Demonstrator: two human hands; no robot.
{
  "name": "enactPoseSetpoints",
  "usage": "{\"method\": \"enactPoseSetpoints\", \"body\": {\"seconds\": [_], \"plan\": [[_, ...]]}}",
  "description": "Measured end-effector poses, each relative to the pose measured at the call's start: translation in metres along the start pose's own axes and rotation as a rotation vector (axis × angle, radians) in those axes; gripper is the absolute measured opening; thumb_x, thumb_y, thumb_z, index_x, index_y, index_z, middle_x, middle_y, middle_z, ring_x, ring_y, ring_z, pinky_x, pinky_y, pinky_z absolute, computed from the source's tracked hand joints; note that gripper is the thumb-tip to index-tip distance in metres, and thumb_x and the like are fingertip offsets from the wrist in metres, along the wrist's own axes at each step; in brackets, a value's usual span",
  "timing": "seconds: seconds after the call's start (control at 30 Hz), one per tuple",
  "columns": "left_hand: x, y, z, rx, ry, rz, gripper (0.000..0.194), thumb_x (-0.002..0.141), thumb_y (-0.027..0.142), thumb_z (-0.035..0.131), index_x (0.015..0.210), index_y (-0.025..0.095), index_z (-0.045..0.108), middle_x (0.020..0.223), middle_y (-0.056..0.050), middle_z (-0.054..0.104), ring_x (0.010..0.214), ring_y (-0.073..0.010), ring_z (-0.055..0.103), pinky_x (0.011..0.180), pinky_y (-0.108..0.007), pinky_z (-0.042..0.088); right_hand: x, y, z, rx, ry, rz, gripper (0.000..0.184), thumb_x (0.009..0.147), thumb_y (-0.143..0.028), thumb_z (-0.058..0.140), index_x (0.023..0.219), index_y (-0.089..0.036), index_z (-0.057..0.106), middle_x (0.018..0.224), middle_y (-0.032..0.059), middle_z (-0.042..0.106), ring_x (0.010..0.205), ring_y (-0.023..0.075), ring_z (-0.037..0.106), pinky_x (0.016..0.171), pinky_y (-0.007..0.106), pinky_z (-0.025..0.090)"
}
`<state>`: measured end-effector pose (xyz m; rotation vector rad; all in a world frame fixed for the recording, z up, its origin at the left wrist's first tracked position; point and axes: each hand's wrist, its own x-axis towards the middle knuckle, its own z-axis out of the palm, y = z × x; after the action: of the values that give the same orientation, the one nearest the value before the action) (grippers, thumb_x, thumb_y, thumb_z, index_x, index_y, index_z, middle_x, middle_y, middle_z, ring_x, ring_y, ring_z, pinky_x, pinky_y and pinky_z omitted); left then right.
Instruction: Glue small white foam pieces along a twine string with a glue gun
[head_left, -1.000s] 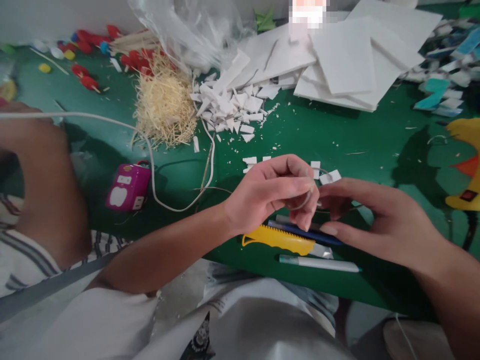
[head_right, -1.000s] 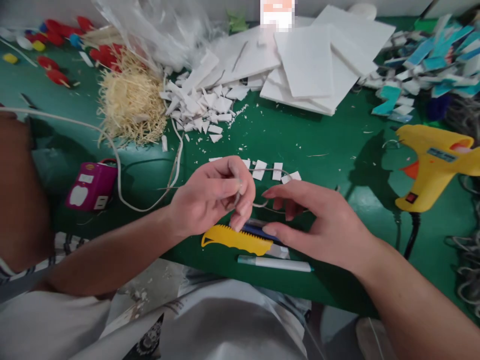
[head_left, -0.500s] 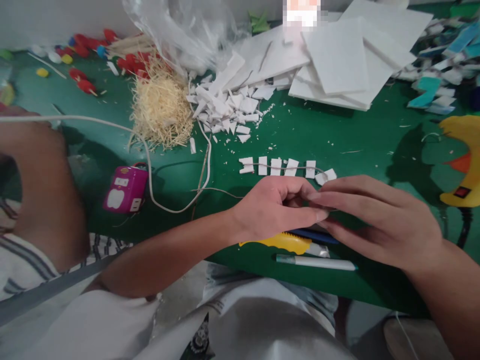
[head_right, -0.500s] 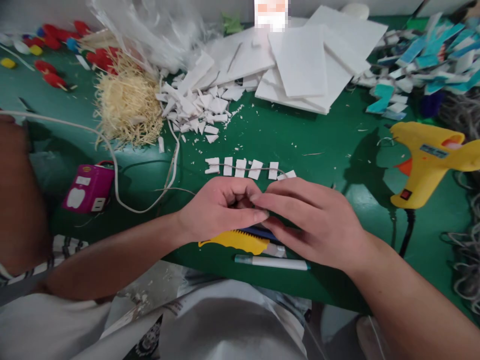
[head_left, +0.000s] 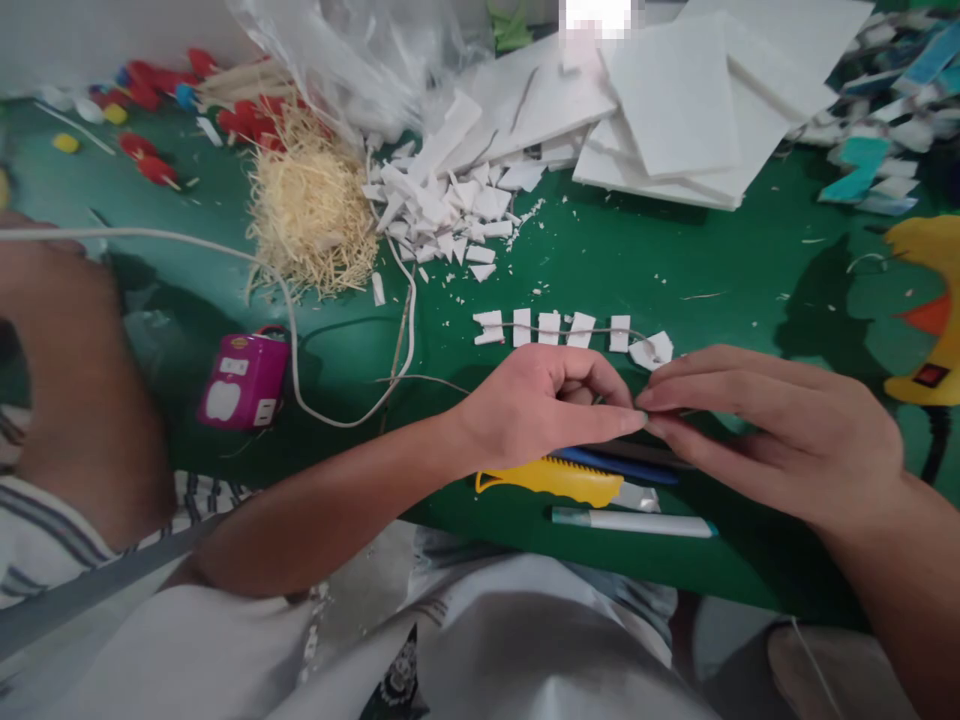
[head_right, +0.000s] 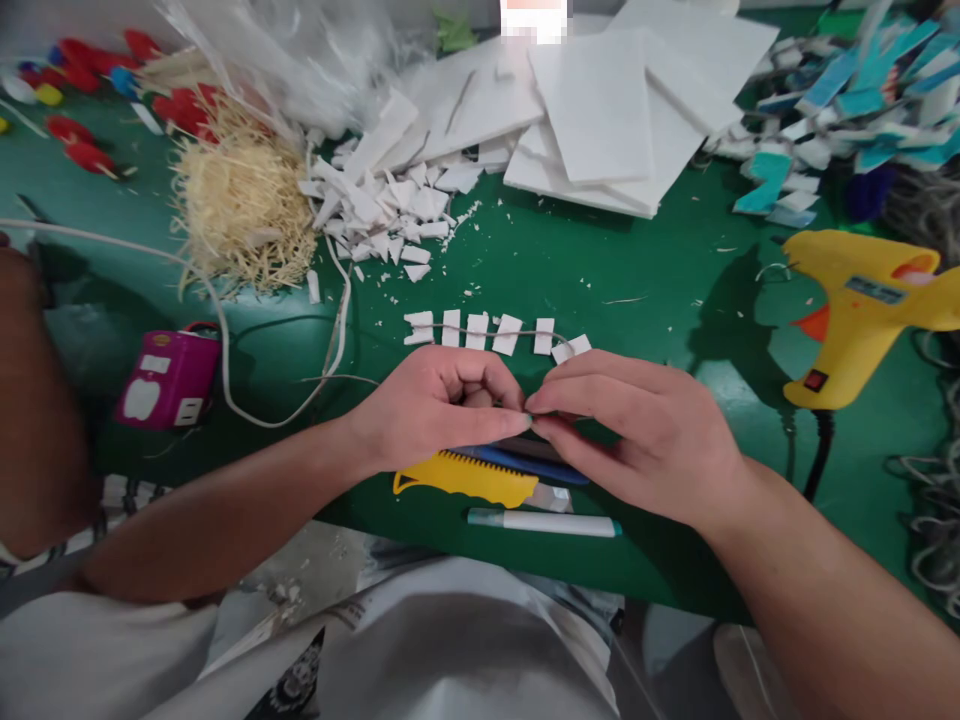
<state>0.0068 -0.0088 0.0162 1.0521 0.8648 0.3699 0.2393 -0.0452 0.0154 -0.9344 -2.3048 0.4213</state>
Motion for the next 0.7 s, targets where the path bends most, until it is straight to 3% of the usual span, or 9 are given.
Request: {"method": "enactPoseSetpoints", "body": {"seconds": [0.23, 0.33, 0.47, 0.7], "plan": [[0.000, -0.003, -0.002, 0.010, -0.024, 0.092, 0.033, 0.073, 0.031, 0.098, 0.075, 0.017, 0.068, 0.050, 0.012, 0.037, 0.049, -0.0039, 0.027, 0.046, -0.020, 0.020, 0.001, 0.001, 0.001, 0.079, 0.022, 0.056, 0.018, 0.100, -0.013, 0.066, 0.100, -0.031, 0.066, 0.093, -0.0017, 0.083, 0.078, 0.0136, 0.081, 0.070, 0.023, 0.068], [0.001, -0.004, -0.005, 0.067, 0.016, 0.193, 0.030, 0.072, 0.026, 0.099, 0.073, 0.016, 0.071, 0.051, 0.011, 0.040, 0.049, -0.0034, 0.028, 0.046, -0.020, 0.018, -0.001, -0.002, 0.002, 0.160, 0.080, 0.166, 0.018, 0.097, -0.014, 0.069, 0.095, -0.033, 0.068, 0.092, -0.0032, 0.084, 0.078, 0.0161, 0.082, 0.070, 0.027, 0.070], [0.000, -0.003, -0.009, 0.135, 0.066, 0.269, 0.029, 0.084, 0.036, 0.092, 0.070, 0.017, 0.076, 0.054, 0.006, 0.050, 0.052, -0.0059, 0.035, 0.047, -0.023, 0.023, -0.003, -0.006, 0.006, 0.266, 0.214, 0.309, 0.016, 0.094, -0.016, 0.078, 0.093, -0.031, 0.072, 0.087, -0.0032, 0.082, 0.078, 0.0177, 0.081, 0.071, 0.030, 0.070], [-0.005, 0.004, -0.019, 0.347, -0.043, 0.240, 0.024, 0.092, 0.036, 0.079, 0.074, 0.018, 0.079, 0.062, 0.002, 0.059, 0.054, -0.0078, 0.042, 0.050, -0.023, 0.032, -0.011, -0.003, 0.010, 0.280, 0.281, 0.289, 0.024, 0.094, -0.012, 0.080, 0.103, -0.034, 0.078, 0.091, -0.0049, 0.084, 0.078, 0.0163, 0.081, 0.071, 0.028, 0.070]]}}
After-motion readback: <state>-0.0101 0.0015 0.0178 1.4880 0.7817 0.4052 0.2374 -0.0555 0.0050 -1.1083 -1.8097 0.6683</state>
